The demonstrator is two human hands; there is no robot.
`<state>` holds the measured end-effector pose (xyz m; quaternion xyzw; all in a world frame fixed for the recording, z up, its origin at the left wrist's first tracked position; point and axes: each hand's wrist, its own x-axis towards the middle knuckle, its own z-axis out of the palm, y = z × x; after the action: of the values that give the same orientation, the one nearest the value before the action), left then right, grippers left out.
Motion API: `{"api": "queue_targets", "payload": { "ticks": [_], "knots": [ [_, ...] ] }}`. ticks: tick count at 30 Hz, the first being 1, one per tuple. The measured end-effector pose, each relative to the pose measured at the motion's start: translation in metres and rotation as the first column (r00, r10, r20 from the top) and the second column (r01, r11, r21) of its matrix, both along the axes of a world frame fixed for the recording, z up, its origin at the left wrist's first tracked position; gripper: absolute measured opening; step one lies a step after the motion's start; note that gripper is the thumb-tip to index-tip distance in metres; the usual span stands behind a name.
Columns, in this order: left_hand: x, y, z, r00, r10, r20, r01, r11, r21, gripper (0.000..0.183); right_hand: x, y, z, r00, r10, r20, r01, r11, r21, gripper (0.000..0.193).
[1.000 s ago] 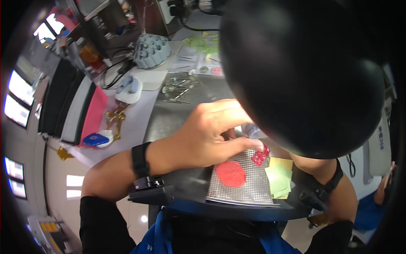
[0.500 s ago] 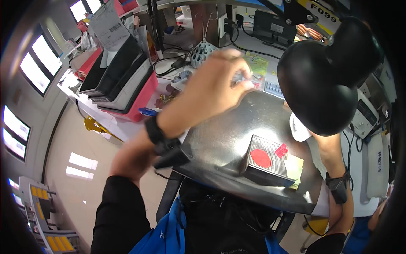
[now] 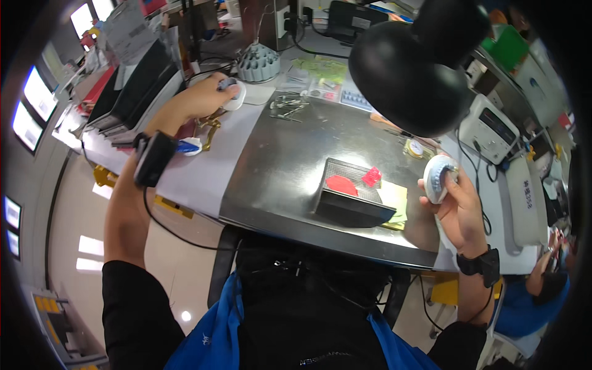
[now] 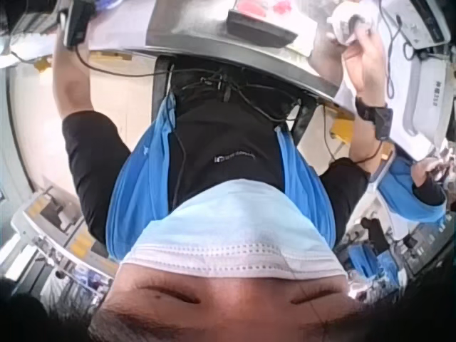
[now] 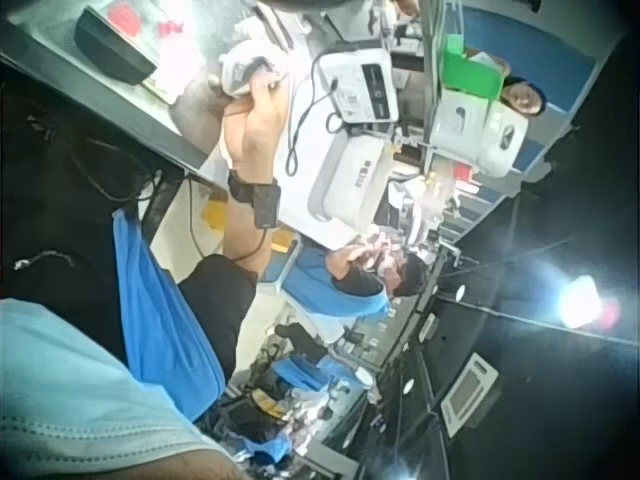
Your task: Polishing a dental crown using a rotary tool and testing the fit on a model.
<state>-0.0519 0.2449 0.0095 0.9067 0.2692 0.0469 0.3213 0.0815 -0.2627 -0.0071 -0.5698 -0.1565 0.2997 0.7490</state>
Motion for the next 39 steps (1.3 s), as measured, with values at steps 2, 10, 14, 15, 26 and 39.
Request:
{"api": "queue_targets", "payload": {
  "ticks": [2, 10, 14, 15, 26, 39],
  "knots": [
    [-0.006, -0.01, 0.002, 1.0, -0.01, 0.02, 0.011, 0.998, -0.068, 0.059, -0.009, 0.002, 0.0, 0.988, -0.024, -0.153, 0.039, 0.994, 0.102, 0.056],
    [-0.051, -0.047, -0.022, 0.816, -0.121, 0.566, -0.127, 0.917, 0.378, 0.04, -0.054, -0.004, 0.03, 0.954, 0.09, 0.287, -0.022, 0.973, -0.231, 0.084],
    [-0.064, -0.078, -0.02, 0.671, 0.067, 0.739, -0.088, 0.996, -0.011, 0.035, -0.084, 0.007, 0.026, 0.768, 0.136, 0.626, 0.018, 0.972, -0.233, 0.087],
    [-0.062, -0.092, -0.018, 0.621, 0.161, 0.767, -0.027, 0.983, -0.184, 0.036, -0.089, 0.011, 0.028, 0.775, 0.137, 0.617, 0.015, 0.972, -0.234, 0.087],
    [-0.081, -0.213, 0.009, 0.234, 0.103, 0.967, 0.175, 0.974, -0.146, 0.043, -0.138, 0.106, 0.031, 0.135, 0.394, 0.909, -0.281, 0.895, -0.346, 0.077],
    [-0.091, -0.242, 0.025, 0.373, 0.256, 0.892, 0.286, 0.883, -0.373, 0.042, -0.133, 0.109, 0.037, 0.032, 0.526, 0.85, -0.303, 0.815, -0.494, 0.07]
  ]
}}
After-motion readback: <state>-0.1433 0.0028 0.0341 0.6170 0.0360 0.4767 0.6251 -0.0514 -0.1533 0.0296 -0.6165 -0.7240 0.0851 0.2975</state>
